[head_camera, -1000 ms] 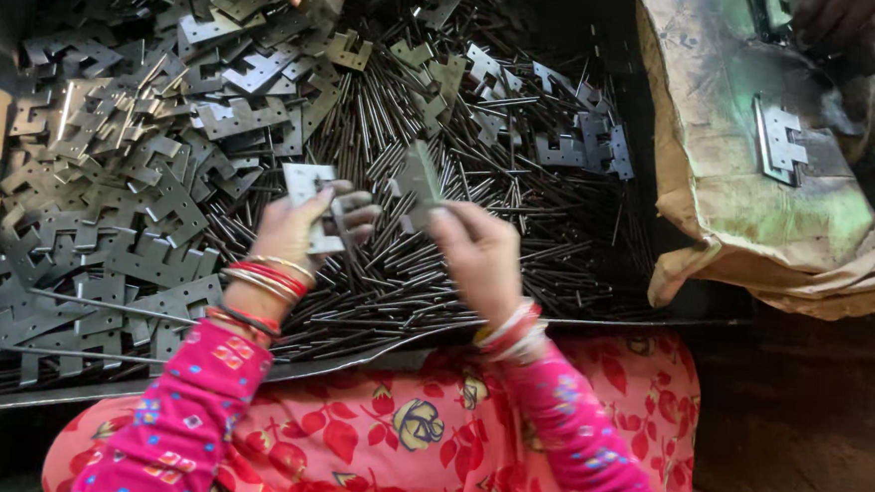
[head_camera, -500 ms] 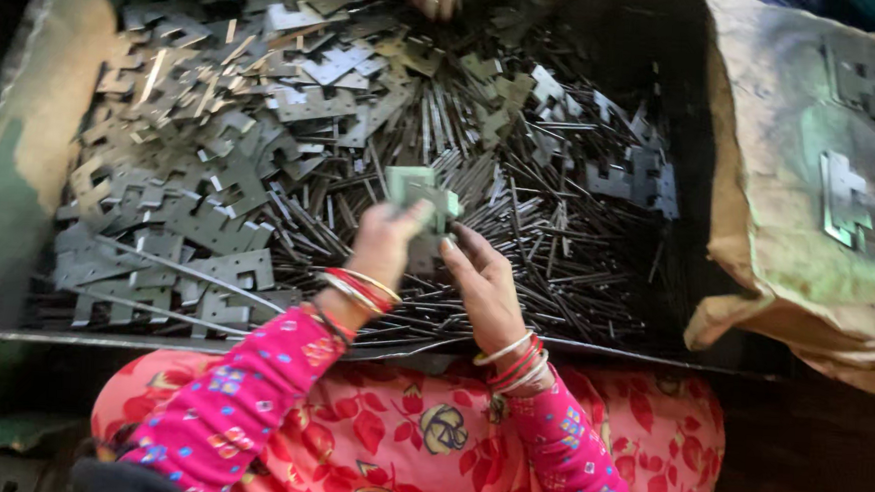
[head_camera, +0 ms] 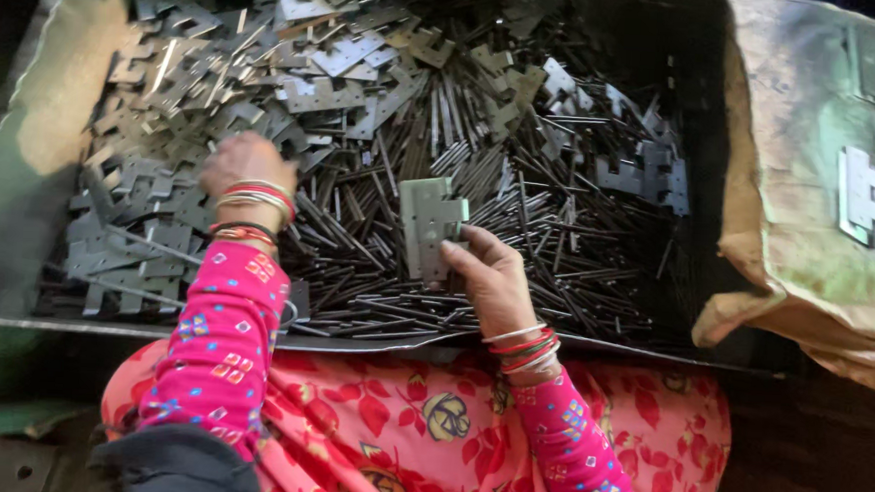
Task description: The person sits on the floor and assembles metal hinges by inserting pins into hinge plates. They pick up hinge plates and pins from a large bin, insert the pins, and place the assembled hinges into a cloth bag. Another person's hands are visible assisting with the task.
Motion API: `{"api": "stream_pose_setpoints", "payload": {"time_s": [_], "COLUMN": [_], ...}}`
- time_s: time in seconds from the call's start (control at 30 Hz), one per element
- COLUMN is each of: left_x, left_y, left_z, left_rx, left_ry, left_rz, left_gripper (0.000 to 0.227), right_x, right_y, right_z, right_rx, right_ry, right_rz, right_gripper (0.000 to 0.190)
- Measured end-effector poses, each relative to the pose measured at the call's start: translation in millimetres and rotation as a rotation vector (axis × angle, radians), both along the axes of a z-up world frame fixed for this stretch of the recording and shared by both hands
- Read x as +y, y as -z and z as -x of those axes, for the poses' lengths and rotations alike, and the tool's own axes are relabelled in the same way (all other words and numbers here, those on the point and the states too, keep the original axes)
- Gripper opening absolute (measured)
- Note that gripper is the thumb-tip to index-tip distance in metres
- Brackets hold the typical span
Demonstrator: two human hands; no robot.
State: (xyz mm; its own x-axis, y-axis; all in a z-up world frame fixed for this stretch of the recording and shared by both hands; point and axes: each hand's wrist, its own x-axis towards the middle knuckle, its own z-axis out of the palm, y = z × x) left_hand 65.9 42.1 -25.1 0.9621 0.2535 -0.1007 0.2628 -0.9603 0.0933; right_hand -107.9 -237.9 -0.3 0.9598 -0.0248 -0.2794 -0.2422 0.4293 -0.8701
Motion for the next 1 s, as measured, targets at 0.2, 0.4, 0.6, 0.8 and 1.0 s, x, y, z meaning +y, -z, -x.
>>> {"api": "stream_pose_setpoints", "payload": {"time_s": [0.2, 0.4, 0.6, 0.8, 1.0], "left_x": [36.8, 39.4, -3.8, -23.2, 35.7], "left_y": [60.7, 16.1, -29.7, -49.2, 7.8], "left_z": [-30.6, -23.5, 1.8, 40.7, 8.4], "left_rx": [-0.043, -0.232, -0.038, -0.546, -0.117], "left_ry": [0.027, 0.128, 0.103, 0.721, 0.409], "left_rz": [0.049, 0.641, 1.148, 0.203, 1.032], "left_gripper": [0.043, 0.038, 0.034, 0.026, 0.034], "right_x": [-10.0, -24.8, -37.5, -120.2, -330.6], "right_y": [0.7, 8.0, -15.8, -74.5, -104.7], "right_z": [7.2, -4.0, -6.2, 9.5, -15.6], "right_rx": [-0.264, -0.262, -0.272, -0.441, -0.485], "right_ry": [-0.068, -0.375, -0.319, 0.221, 0.818], "right_rz": [0.862, 1.380, 0.994, 1.075, 1.625], "right_gripper": [0.028, 0.031, 0.027, 0.022, 0.024]}}
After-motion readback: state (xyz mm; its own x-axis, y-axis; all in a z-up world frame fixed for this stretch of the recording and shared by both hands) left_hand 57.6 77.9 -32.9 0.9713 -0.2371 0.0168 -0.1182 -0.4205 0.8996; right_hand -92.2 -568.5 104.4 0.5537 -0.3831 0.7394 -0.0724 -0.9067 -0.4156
